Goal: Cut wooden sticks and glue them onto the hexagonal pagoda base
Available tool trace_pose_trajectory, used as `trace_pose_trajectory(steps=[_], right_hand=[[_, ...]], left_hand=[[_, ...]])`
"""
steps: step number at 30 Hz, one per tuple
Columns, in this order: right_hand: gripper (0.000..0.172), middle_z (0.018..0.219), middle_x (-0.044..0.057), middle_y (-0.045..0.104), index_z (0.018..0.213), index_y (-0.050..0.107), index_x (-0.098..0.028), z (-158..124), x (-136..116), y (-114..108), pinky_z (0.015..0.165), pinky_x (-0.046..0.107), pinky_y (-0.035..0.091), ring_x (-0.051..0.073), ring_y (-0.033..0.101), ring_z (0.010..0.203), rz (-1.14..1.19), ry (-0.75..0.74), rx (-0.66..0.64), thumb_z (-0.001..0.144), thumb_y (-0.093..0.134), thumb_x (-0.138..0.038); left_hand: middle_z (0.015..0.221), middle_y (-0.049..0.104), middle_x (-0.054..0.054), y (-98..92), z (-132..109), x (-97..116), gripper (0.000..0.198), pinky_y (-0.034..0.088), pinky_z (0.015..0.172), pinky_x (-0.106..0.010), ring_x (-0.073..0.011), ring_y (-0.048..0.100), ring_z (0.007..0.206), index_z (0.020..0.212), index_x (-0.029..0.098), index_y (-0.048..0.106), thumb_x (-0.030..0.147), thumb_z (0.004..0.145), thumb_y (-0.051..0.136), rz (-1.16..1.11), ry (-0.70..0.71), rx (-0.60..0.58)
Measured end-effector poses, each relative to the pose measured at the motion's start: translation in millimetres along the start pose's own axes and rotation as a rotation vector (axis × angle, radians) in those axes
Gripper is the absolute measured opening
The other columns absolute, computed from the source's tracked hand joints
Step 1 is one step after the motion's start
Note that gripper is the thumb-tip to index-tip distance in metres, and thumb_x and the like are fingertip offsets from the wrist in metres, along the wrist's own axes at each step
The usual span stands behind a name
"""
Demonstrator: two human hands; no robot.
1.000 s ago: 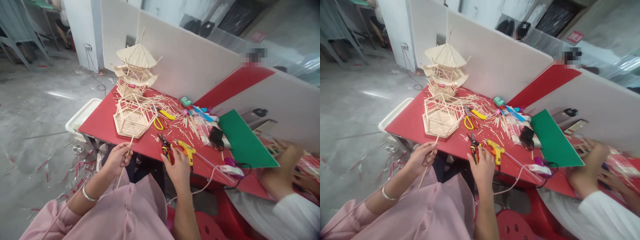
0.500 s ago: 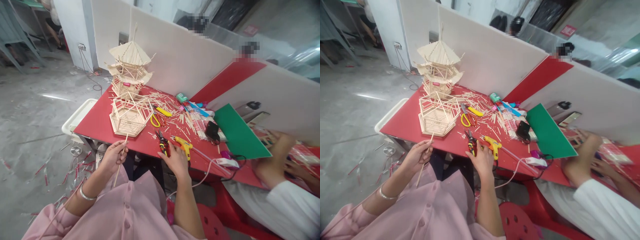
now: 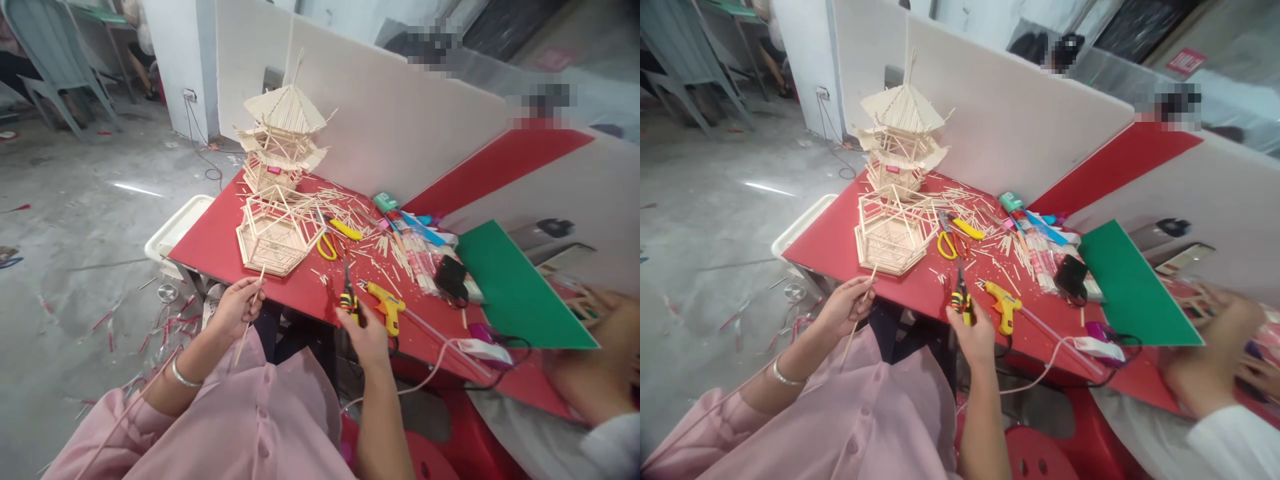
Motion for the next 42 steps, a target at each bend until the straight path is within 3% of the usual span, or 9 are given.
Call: trace_pose_trajectory(steps=[3,6,10,14,21,30,33,37,42], right_hand=[[0.084,0.101,0.013,0.066,0.123,0.066,-0.016,-16.3,-13.1,10.0,0.072,0.04,0.053,0.024,0.06,0.081,0.549,0.096,-0.339,0.081,0.035,-0.081],[0.096,0.101,0.012,0.063,0.128,0.064,-0.02,-40.9,-31.7,23.1,0.074,0.038,0.052,0.02,0.056,0.076,0.793,0.217,-0.613,0.08,0.015,-0.087],[0.094,0.099,0.009,0.062,0.128,0.064,-0.023,-66.7,-45.9,42.2,0.084,0.043,0.053,0.02,0.056,0.078,0.946,0.305,-0.779,0.073,0.03,-0.09],[0.067,0.101,0.011,0.067,0.122,0.068,-0.023,-76.7,-49.2,52.8,0.085,0.046,0.053,0.025,0.062,0.086,0.867,0.313,-0.859,0.07,0.052,-0.063],[0.055,0.104,0.008,0.071,0.111,0.071,-0.024,-72.6,-25.4,53.9,0.085,0.044,0.055,0.028,0.066,0.092,0.752,0.387,-0.796,0.057,0.064,-0.027],[0.037,0.101,0.008,0.07,0.102,0.071,-0.022,-69.3,-9.6,43.5,0.082,0.04,0.054,0.026,0.065,0.09,0.591,0.299,-0.755,0.071,0.069,-0.043],[0.046,0.103,0.008,0.071,0.111,0.07,-0.023,-58.7,-10.3,33.4,0.084,0.041,0.055,0.027,0.067,0.093,0.445,0.211,-0.637,0.071,0.072,-0.046],[0.065,0.126,0.011,0.067,0.13,0.061,-0.024,-31.1,-11.9,15.7,0.098,0.045,0.05,0.032,0.062,0.116,0.031,-0.04,-0.304,0.069,0.072,-0.046],[0.081,0.125,0.021,0.064,0.146,0.047,-0.013,-3.8,-9.8,17.9,0.094,0.049,0.049,0.038,0.062,0.114,-0.461,-0.085,-0.11,0.073,0.063,-0.044]], left_hand=[[0.057,0.061,0.002,-2.7,2.6,5.2,0.035,0.015,0.032,-0.014,-0.0033,0.038,0.034,0.08,0.014,0.06,0.027,0.06,0.085,-0.006,0.011,0.029],[0.057,0.06,0.002,-5.1,5.3,11.4,0.033,0.015,0.033,-0.013,-0.0034,0.038,0.035,0.083,0.013,0.061,0.025,0.062,0.083,-0.014,0.027,0.047],[0.057,0.059,0.001,-8.3,7.1,15.4,0.029,0.015,0.033,-0.013,-0.0034,0.038,0.035,0.085,0.012,0.062,0.022,0.066,0.08,-0.017,0.01,0.062],[0.058,0.059,0.001,-10.2,8.0,15.5,0.025,0.014,0.033,-0.013,-0.004,0.039,0.035,0.086,0.013,0.06,0.02,0.069,0.078,-0.036,-0.013,0.072],[0.059,0.059,0.001,-7.4,9.6,16.5,0.02,0.015,0.032,-0.013,-0.0033,0.038,0.036,0.082,0.013,0.062,0.019,0.07,0.076,-0.043,-0.031,0.038],[0.059,0.058,0.001,-8.7,8.3,17.2,0.02,0.015,0.033,-0.013,-0.0024,0.036,0.036,0.081,0.012,0.062,0.02,0.071,0.077,-0.014,-0.04,0.043],[0.056,0.056,0.002,-8.5,6.1,17.1,0.021,0.013,0.033,-0.014,-0.0021,0.035,0.034,0.08,0.012,0.062,0.022,0.071,0.078,-0.006,-0.052,0.048],[0.054,0.055,0.003,-7.6,3.4,15.5,0.022,0.013,0.033,-0.014,-0.0021,0.034,0.034,0.079,0.013,0.061,0.023,0.07,0.079,0.0,-0.054,0.063],[0.058,0.059,0.002,-8.7,7.4,6.3,0.029,0.016,0.032,-0.015,-0.0036,0.038,0.034,0.077,0.015,0.058,0.03,0.068,0.082,0.072,0.027,0.113]])
Point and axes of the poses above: each hand's wrist, its own z-axis towards the middle knuckle, its own y-axis out of the palm, x = y × z, the point moved 4 cm from there along z, towards the middle knuckle
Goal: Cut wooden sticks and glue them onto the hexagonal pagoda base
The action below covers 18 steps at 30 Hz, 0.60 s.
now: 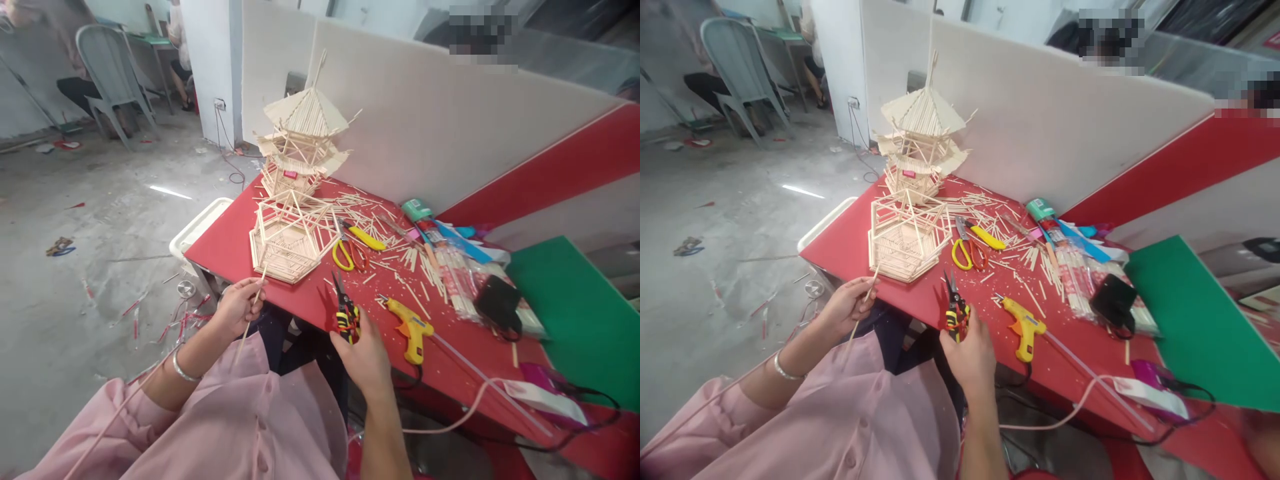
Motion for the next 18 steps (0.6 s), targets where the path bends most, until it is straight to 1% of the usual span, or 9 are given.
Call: trace_pose_trajectory(steps=[2,4,6,8,10,12,16,18], right_hand=[[0.081,0.122,0.023,0.064,0.147,0.046,-0.007,8.8,-2.3,3.2,0.091,0.049,0.049,0.04,0.061,0.114,-0.129,-0.035,0.045,0.076,0.062,-0.043],[0.08,0.12,0.025,0.064,0.146,0.046,-0.005,16.7,-4.1,6.6,0.088,0.049,0.049,0.041,0.061,0.113,-0.182,-0.086,0.1,0.077,0.061,-0.043],[0.079,0.118,0.026,0.064,0.145,0.047,-0.004,23.1,-4.5,10.0,0.085,0.049,0.048,0.042,0.061,0.11,-0.169,-0.131,0.169,0.079,0.061,-0.045],[0.078,0.114,0.027,0.064,0.144,0.048,-0.004,26.2,-4.1,12.6,0.084,0.05,0.047,0.042,0.061,0.106,-0.129,-0.164,0.265,0.08,0.06,-0.047],[0.076,0.113,0.027,0.064,0.144,0.048,-0.005,25.5,-3.4,14.7,0.084,0.052,0.045,0.043,0.06,0.106,-0.081,-0.189,0.356,0.082,0.058,-0.049],[0.076,0.114,0.027,0.063,0.145,0.047,-0.005,22.7,-2.7,16.5,0.085,0.052,0.043,0.043,0.059,0.107,-0.043,-0.205,0.408,0.083,0.057,-0.048],[0.075,0.114,0.024,0.063,0.145,0.046,-0.006,17.4,-2.3,16.9,0.083,0.05,0.043,0.04,0.059,0.103,-0.003,-0.23,0.452,0.082,0.058,-0.044],[0.072,0.112,0.023,0.064,0.144,0.047,-0.006,16.5,-3.4,16.2,0.082,0.048,0.043,0.038,0.059,0.101,0.013,-0.252,0.449,0.082,0.058,-0.042]], left_hand=[[0.057,0.059,0.003,-2.0,3.9,-2.6,0.034,0.019,0.031,-0.016,-0.0042,0.039,0.033,0.076,0.016,0.059,0.037,0.067,0.083,0.058,0.114,0.059],[0.058,0.059,0.003,-3.9,7.9,-4.0,0.037,0.021,0.032,-0.016,-0.0035,0.04,0.033,0.076,0.015,0.061,0.043,0.068,0.084,0.134,0.241,0.098],[0.057,0.059,0.002,-5.5,11.6,-5.1,0.039,0.02,0.032,-0.016,-0.0034,0.042,0.032,0.072,0.014,0.062,0.048,0.069,0.083,0.223,0.343,0.101],[0.056,0.059,0.001,-7.9,14.9,-6.8,0.042,0.02,0.032,-0.017,-0.0041,0.043,0.03,0.069,0.014,0.061,0.051,0.07,0.081,0.267,0.409,0.097],[0.056,0.06,0.001,-11.6,17.6,-9.0,0.043,0.021,0.033,-0.018,-0.0039,0.042,0.03,0.068,0.015,0.059,0.053,0.072,0.079,0.264,0.446,0.115],[0.058,0.062,0.001,-15.3,19.7,-11.4,0.042,0.024,0.033,-0.018,-0.0036,0.042,0.03,0.069,0.015,0.059,0.053,0.072,0.078,0.256,0.463,0.148],[0.055,0.059,0.003,-19.1,22.4,-16.3,0.039,0.026,0.031,-0.019,-0.0074,0.047,0.03,0.073,0.016,0.059,0.049,0.071,0.078,0.275,0.453,0.186],[0.056,0.059,0.003,-18.9,22.4,-17.0,0.038,0.028,0.033,-0.019,-0.0076,0.049,0.032,0.074,0.016,0.058,0.048,0.072,0.078,0.299,0.462,0.197]])
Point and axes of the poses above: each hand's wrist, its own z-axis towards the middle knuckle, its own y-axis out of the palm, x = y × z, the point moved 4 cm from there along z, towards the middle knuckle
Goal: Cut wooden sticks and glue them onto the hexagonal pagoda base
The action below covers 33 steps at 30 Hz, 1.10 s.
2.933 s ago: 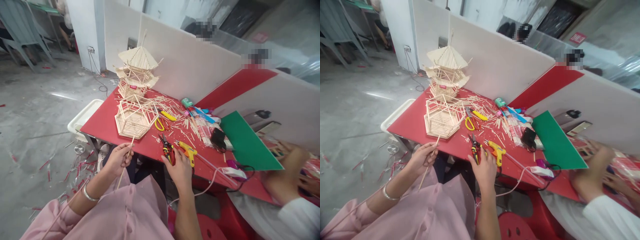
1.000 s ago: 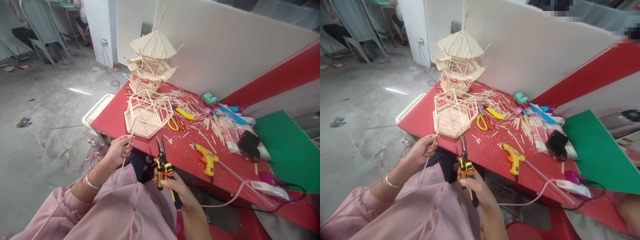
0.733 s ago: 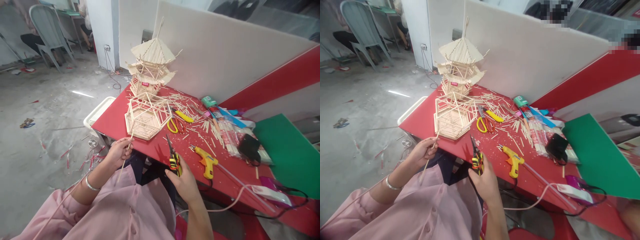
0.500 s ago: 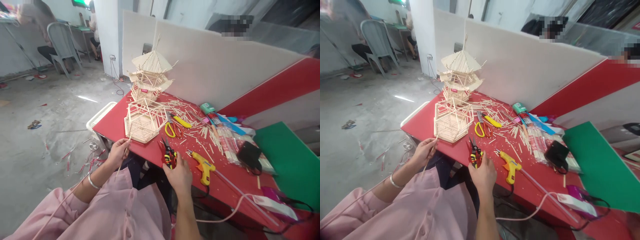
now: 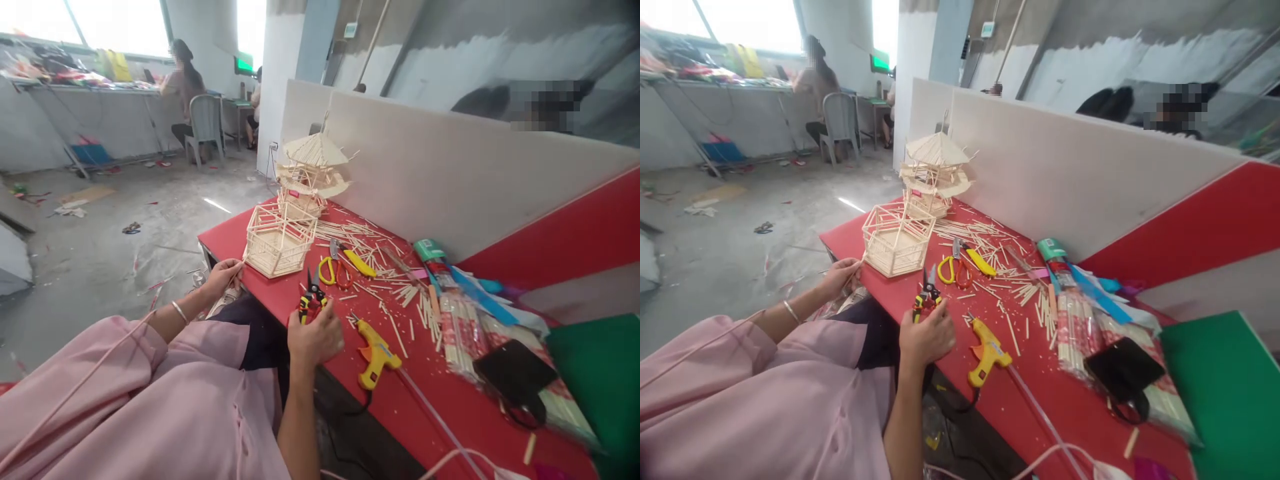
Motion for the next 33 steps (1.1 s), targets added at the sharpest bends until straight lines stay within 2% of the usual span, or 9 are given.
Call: trace_pose_trajectory(steps=[6,17,24,29,33], right_hand=[[0.069,0.107,0.023,0.064,0.141,0.049,-0.005,2.1,-1.9,-0.4,0.081,0.047,0.041,0.037,0.058,0.098,0.038,0.001,-0.051,0.08,0.058,-0.037],[0.073,0.113,0.025,0.062,0.145,0.046,-0.004,1.7,-1.5,-2.7,0.085,0.048,0.04,0.038,0.057,0.103,0.114,0.022,-0.138,0.082,0.057,-0.039],[0.075,0.116,0.024,0.061,0.146,0.045,-0.004,1.4,-1.8,-3.6,0.087,0.049,0.041,0.038,0.057,0.104,0.122,0.033,-0.143,0.082,0.058,-0.04],[0.078,0.122,0.025,0.06,0.148,0.042,-0.004,0.8,-0.9,0.3,0.087,0.05,0.041,0.038,0.056,0.108,0.1,0.046,-0.143,0.082,0.058,-0.043],[0.077,0.122,0.023,0.061,0.147,0.045,-0.007,1.3,-0.3,3.7,0.089,0.048,0.04,0.036,0.056,0.109,0.057,0.063,-0.15,0.082,0.059,-0.045]], left_hand=[[0.053,0.057,0.005,2.0,0.5,3.1,0.035,0.027,0.033,-0.019,-0.0074,0.047,0.03,0.072,0.016,0.057,0.046,0.076,0.076,0.104,0.046,0.039],[0.056,0.06,0.002,0.5,-0.9,6.0,0.032,0.032,0.036,-0.019,-0.0064,0.047,0.034,0.074,0.016,0.056,0.043,0.079,0.073,0.207,0.055,0.116],[0.067,0.068,-0.001,9.2,-11.6,14.2,0.031,0.032,0.034,-0.018,-0.0076,0.053,0.036,0.078,0.017,0.054,0.043,0.082,0.07,0.21,0.046,0.15],[0.061,0.066,0.0,14.3,-21.1,17.5,0.03,0.03,0.034,-0.018,-0.0079,0.05,0.036,0.076,0.018,0.052,0.042,0.083,0.069,0.215,0.045,0.149],[0.052,0.058,0.005,19.8,-37.4,23.0,0.026,0.03,0.036,-0.017,-0.0064,0.044,0.035,0.076,0.018,0.055,0.036,0.079,0.074,0.239,0.083,0.127]])
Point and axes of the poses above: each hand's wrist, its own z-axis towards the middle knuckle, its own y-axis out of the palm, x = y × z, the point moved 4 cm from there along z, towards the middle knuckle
